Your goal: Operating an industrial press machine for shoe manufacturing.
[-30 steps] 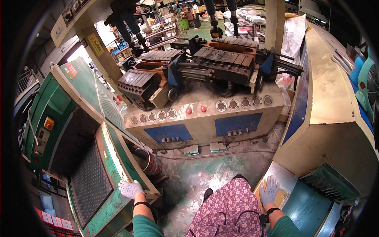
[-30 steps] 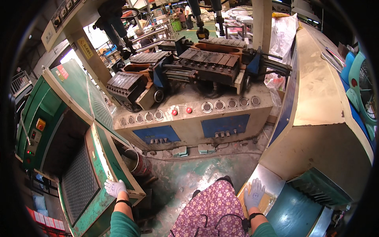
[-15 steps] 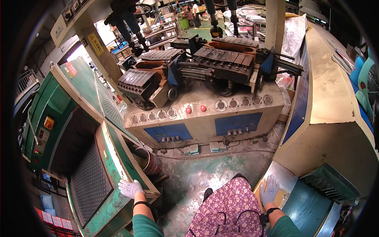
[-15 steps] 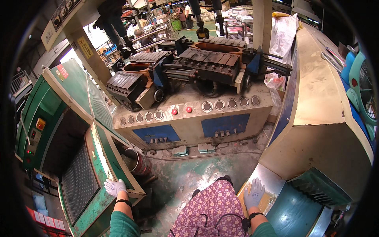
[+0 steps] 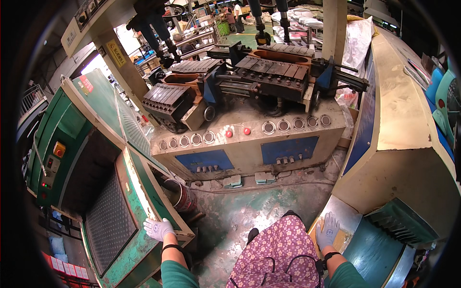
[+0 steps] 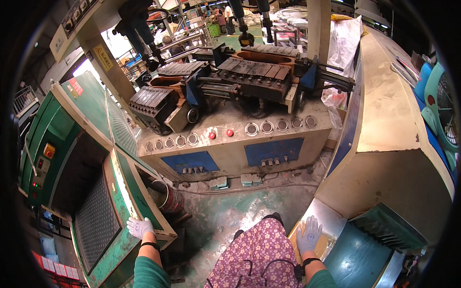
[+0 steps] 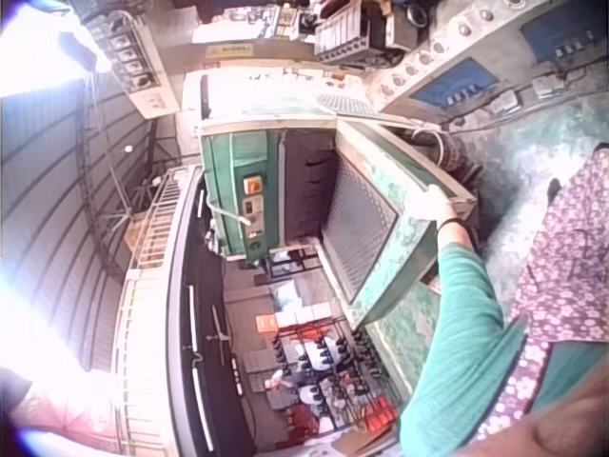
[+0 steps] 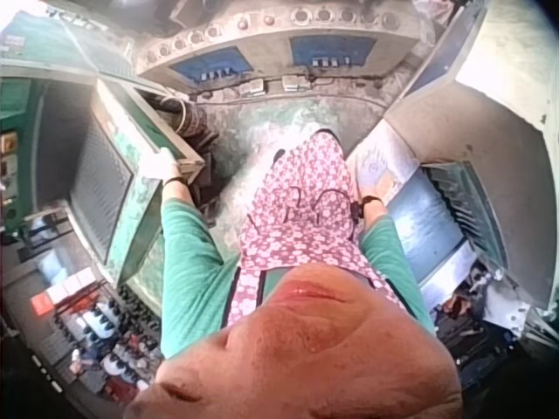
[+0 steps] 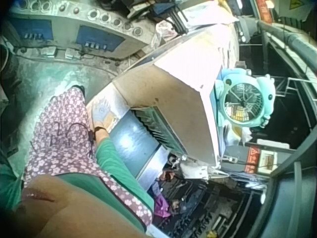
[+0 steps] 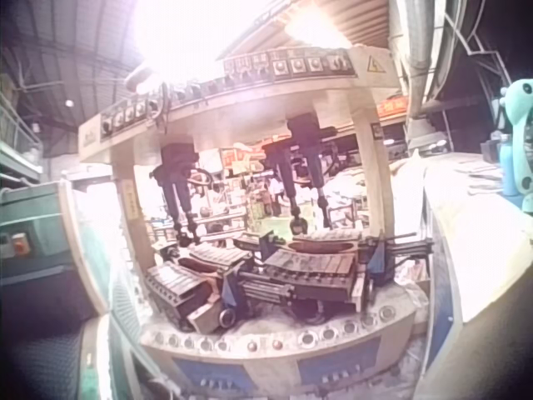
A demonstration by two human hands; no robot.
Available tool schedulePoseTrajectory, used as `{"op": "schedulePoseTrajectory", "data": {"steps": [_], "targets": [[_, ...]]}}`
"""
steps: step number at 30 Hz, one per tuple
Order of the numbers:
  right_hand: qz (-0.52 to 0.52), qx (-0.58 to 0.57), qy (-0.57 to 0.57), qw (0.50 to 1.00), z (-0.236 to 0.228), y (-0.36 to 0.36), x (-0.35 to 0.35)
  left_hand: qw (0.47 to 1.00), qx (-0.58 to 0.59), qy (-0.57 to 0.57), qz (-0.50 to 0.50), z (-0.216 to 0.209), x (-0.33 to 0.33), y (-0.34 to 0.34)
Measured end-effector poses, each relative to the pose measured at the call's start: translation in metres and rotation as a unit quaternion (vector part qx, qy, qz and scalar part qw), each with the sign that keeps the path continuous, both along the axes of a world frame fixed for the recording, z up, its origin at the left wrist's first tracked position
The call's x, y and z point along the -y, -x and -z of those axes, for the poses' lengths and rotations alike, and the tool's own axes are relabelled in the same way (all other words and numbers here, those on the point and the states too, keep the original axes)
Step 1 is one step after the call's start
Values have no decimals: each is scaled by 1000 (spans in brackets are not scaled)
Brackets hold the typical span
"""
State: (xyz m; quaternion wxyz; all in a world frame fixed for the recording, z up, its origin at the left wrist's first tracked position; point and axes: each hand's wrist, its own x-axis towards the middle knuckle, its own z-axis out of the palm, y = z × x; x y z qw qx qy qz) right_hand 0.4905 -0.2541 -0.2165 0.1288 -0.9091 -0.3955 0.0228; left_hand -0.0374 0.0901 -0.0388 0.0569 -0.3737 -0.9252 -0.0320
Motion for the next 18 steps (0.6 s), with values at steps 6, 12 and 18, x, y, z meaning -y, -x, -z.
{"op": "schedulePoseTrajectory", "data": {"steps": [6, 12, 18], "targets": [[25, -15, -41, 999, -9, 7, 15, 998, -21, 26, 47, -5, -15, -7], [-9, 63, -41, 997, 10, 7, -9, 962, -33, -8, 271, -59, 51, -18], [20, 22, 30, 999, -3, -3, -1, 932, 7, 113, 345, -36, 19, 5]]}}
